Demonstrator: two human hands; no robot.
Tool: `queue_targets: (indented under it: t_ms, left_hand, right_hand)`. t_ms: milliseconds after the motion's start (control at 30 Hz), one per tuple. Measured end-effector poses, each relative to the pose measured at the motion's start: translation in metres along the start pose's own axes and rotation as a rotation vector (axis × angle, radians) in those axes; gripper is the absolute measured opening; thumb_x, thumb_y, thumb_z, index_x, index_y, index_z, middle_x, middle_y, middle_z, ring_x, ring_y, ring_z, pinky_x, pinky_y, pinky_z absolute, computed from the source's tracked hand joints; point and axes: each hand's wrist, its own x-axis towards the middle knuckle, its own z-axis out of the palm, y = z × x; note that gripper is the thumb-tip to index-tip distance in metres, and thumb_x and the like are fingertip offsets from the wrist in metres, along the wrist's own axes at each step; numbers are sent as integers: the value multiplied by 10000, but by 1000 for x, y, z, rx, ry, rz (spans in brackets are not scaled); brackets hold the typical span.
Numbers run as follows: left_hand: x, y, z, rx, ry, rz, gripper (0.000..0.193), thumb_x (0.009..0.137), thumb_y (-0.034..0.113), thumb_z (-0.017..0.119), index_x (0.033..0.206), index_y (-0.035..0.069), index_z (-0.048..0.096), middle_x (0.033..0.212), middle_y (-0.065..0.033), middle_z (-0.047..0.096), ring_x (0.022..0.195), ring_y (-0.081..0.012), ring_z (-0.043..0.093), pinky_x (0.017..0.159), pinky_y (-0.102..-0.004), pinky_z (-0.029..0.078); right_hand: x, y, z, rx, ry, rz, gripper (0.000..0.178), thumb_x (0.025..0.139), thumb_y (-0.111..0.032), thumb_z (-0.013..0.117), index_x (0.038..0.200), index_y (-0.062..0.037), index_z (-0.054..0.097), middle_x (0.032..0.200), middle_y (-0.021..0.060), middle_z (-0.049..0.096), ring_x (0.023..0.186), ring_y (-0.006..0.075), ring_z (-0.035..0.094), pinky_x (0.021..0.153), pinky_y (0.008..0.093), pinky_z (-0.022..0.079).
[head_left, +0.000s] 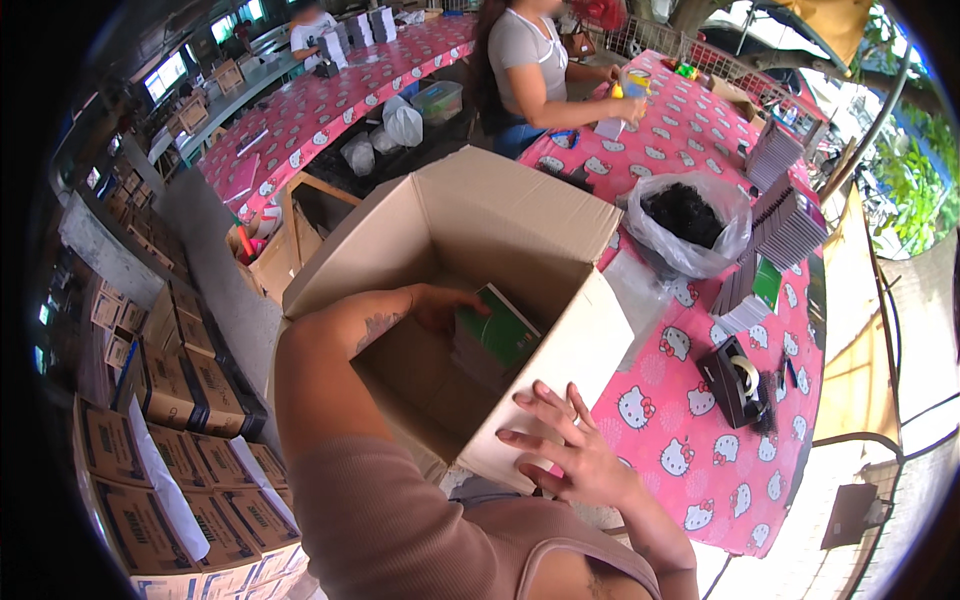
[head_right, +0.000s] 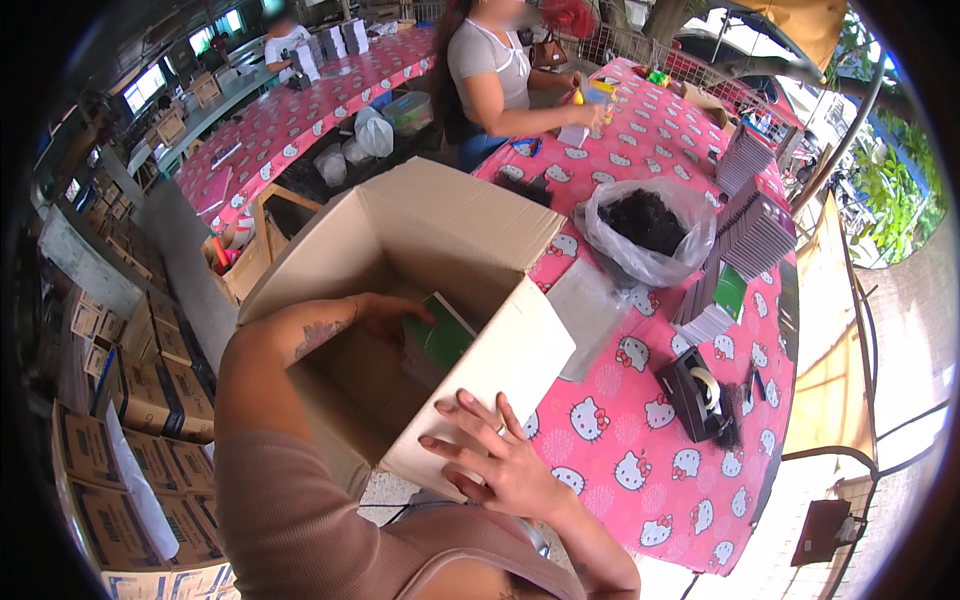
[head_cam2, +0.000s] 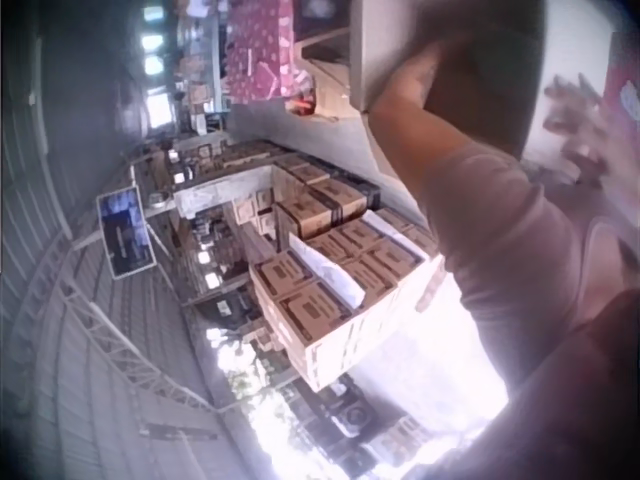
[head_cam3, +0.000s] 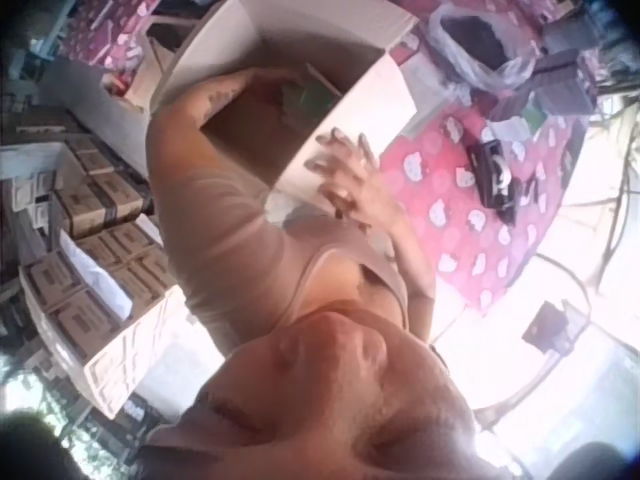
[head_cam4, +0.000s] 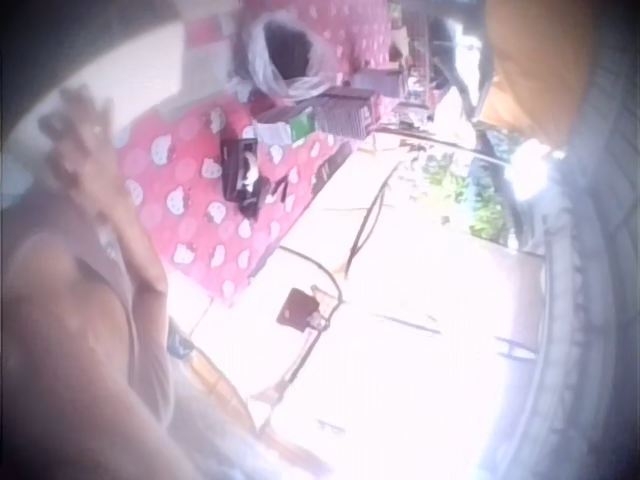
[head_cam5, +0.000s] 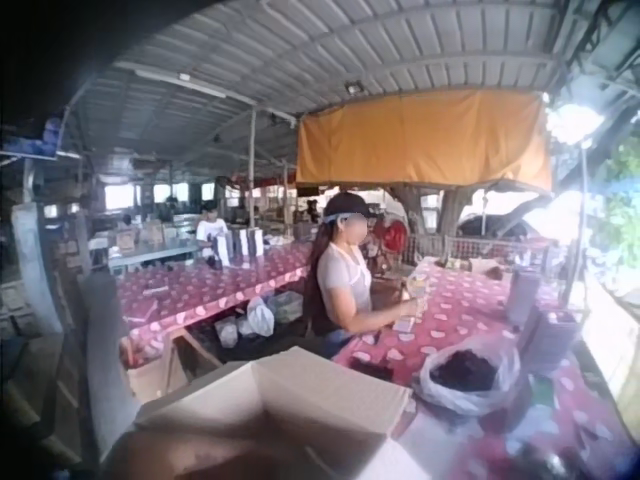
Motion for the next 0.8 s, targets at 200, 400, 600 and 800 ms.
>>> queue_targets:
  t_ms: [200, 400, 600, 800]
  left_hand:
    - [-1, 2, 16, 40, -8, 33, 565, 894, 408, 654, 1356, 110, 527, 1347, -77, 586, 1205, -246, 550, 985, -418, 460]
    - [1, 0, 33, 178, 178, 48, 575, 869, 453, 676, 1342, 150, 551, 1320, -23, 593, 1152, -199, 547, 985, -362, 413]
    - [8, -6, 19, 117, 120, 6, 519, 888, 439, 665, 1306, 144, 578, 1252, -23, 636, 1109, -197, 588, 938, -353, 457]
    - [3, -21, 17, -22, 2, -79, 541, 876, 443, 678, 1311, 142, 568, 1280, -82, 630, 1037, -264, 638, 852, -392, 515]
  right_hand:
    - [0, 3, 3, 7, 9, 12, 496, 772, -149, 771, 1246, -245, 660, 1495, 60, 438, 1485, 265, 271, 1197, 579, 128]
    - [-1, 2, 5, 30, 3, 34, 522, 777, -139, 768, 1270, -256, 639, 1503, 48, 422, 1491, 260, 253, 1198, 592, 124]
    - [-1, 2, 5, 27, 12, 35, 600, 712, -109, 820, 1272, -240, 646, 1487, 81, 452, 1482, 292, 276, 1212, 555, 91]
    - [0, 2, 4, 32, -17, 50, 551, 773, -140, 769, 1288, -270, 622, 1504, 43, 417, 1489, 263, 254, 1188, 617, 142]
